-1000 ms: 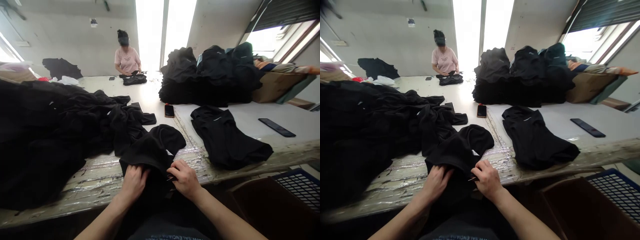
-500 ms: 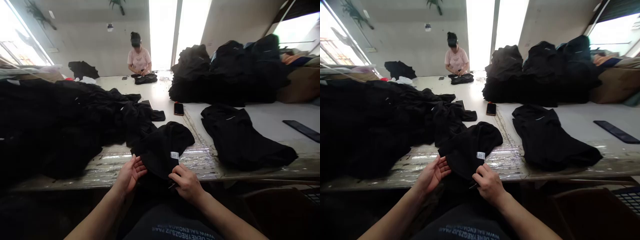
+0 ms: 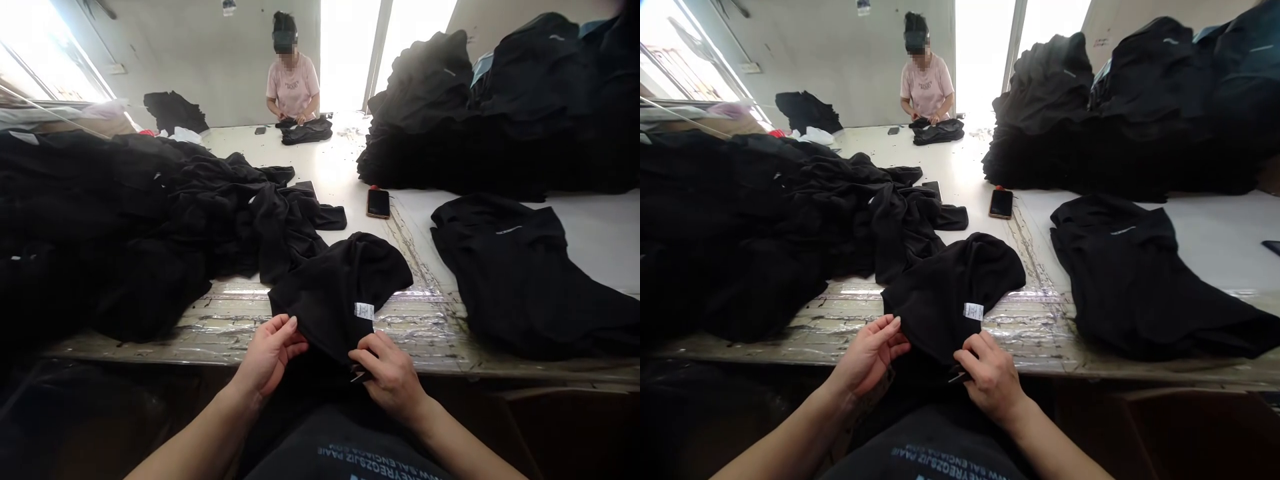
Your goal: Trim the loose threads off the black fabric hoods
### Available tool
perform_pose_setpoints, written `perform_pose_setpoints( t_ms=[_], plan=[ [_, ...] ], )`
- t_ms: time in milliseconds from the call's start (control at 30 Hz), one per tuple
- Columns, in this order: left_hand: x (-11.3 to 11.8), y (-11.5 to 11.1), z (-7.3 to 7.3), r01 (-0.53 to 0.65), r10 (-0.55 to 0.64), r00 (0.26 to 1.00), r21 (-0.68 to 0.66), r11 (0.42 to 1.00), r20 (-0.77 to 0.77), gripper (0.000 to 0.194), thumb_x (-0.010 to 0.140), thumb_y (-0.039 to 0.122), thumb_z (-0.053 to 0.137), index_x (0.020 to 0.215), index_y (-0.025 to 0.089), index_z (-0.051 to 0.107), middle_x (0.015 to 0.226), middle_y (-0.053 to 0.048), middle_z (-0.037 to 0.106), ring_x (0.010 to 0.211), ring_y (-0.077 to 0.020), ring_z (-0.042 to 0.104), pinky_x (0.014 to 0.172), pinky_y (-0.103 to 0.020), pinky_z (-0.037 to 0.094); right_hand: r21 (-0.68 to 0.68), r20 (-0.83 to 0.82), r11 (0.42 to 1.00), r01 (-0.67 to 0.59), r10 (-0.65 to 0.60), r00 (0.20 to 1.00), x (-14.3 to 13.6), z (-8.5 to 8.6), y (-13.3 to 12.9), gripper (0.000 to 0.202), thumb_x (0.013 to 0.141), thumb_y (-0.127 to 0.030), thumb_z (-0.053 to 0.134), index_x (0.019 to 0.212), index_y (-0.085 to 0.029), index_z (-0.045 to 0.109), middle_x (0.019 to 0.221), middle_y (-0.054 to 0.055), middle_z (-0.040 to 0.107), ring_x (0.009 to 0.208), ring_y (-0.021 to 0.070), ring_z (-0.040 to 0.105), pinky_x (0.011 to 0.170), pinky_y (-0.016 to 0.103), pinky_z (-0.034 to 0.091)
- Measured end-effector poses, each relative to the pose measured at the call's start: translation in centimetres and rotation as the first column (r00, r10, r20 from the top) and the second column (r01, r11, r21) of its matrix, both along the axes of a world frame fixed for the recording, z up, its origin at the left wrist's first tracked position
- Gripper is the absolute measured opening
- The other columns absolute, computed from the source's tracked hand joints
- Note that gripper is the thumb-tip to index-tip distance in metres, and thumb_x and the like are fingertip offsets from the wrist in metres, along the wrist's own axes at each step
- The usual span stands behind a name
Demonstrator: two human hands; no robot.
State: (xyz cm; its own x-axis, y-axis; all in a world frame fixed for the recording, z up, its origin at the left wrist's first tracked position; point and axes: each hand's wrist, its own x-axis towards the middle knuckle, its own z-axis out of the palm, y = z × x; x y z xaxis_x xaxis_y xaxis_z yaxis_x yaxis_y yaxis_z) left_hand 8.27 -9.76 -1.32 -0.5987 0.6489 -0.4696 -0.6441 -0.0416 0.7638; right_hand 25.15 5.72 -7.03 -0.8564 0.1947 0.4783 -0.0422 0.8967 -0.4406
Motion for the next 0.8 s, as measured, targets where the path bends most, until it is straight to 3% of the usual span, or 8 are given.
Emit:
perform_pose_setpoints(
  t_ms=[233, 400, 533, 633, 700, 800],
  plan=[
    [0.8, 1.0, 0.8, 0.017, -0.015, 0.999, 0.046, 0.999, -0.039, 0.018, 0.077, 0.028, 0.07, 0.082, 0.013, 0.062, 0.081, -0.004, 0.065, 0.071, -0.0127, 0.062, 0.064, -0.024, 0.051, -0.07, -0.032, 0.997, -0.042, 0.04, 0.999, -0.2, 0.7, 0.3, 0.017, 0.081, -0.007, 0.052, 0.088, -0.016, 0.065, 0.079, 0.006, 0.056, 0.073, 0.0175, 0.05, 0.061, 0.029, 0.043],
    [1.4, 1.2, 0.5, -0.026, 0.035, 0.971, 0.04, 0.999, -0.235, 0.015, 0.08, 0.03, 0.066, 0.083, 0.016, 0.062, 0.08, -0.002, 0.063, 0.074, -0.0131, 0.06, 0.07, -0.025, 0.049, -0.207, -0.031, 0.977, -0.046, 0.04, 0.999, -0.4, 1.5, 1.7, 0.017, 0.084, -0.01, 0.051, 0.092, -0.018, 0.064, 0.082, 0.006, 0.056, 0.073, 0.0161, 0.056, 0.062, 0.027, 0.048],
    [2.2, 1.2, 0.7, 0.019, -0.037, 0.834, -0.039, 0.999, -0.55, 0.014, 0.083, 0.029, 0.063, 0.078, 0.017, 0.064, 0.078, 0.0, 0.056, 0.075, -0.0123, 0.054, 0.072, -0.024, 0.044, -0.281, -0.045, 0.959, -0.036, 0.024, 0.999, -0.6, 3.1, 2.2, 0.011, 0.084, -0.019, 0.058, 0.094, -0.019, 0.062, 0.087, 0.007, 0.058, 0.077, 0.0175, 0.059, 0.064, 0.028, 0.051],
    [2.8, 1.4, 1.0, 0.066, -0.1, 0.739, -0.077, 0.995, -0.666, 0.014, 0.083, 0.028, 0.062, 0.076, 0.017, 0.066, 0.081, -0.001, 0.055, 0.077, -0.0131, 0.052, 0.072, -0.023, 0.041, -0.308, -0.107, 0.951, -0.038, 0.005, 0.994, -1.0, 4.7, 1.7, 0.018, 0.082, -0.027, 0.065, 0.098, -0.02, 0.061, 0.091, 0.008, 0.059, 0.079, 0.0188, 0.06, 0.066, 0.029, 0.052],
    [3.2, 1.7, 1.0, 0.1, -0.124, 0.755, -0.073, 0.992, -0.644, 0.014, 0.083, 0.027, 0.062, 0.078, 0.017, 0.068, 0.082, -0.001, 0.056, 0.078, -0.0141, 0.053, 0.074, -0.024, 0.042, -0.338, -0.083, 0.94, -0.041, 0.013, 0.996, -1.5, 5.7, 1.0, 0.023, 0.08, -0.03, 0.067, 0.1, -0.02, 0.06, 0.092, 0.007, 0.059, 0.079, 0.0191, 0.06, 0.066, 0.03, 0.053],
    [3.8, 2.1, 0.7, 0.144, -0.13, 0.866, -0.009, 0.99, -0.482, 0.012, 0.082, 0.027, 0.063, 0.081, 0.016, 0.068, 0.083, -0.003, 0.059, 0.082, -0.0162, 0.055, 0.08, -0.028, 0.043, -0.471, 0.087, 0.881, 0.042, -0.001, 0.996, -2.2, 7.0, 0.2, 0.033, 0.075, -0.027, 0.07, 0.105, -0.02, 0.058, 0.095, 0.007, 0.06, 0.084, 0.0197, 0.06, 0.066, 0.029, 0.054]
  ],
)
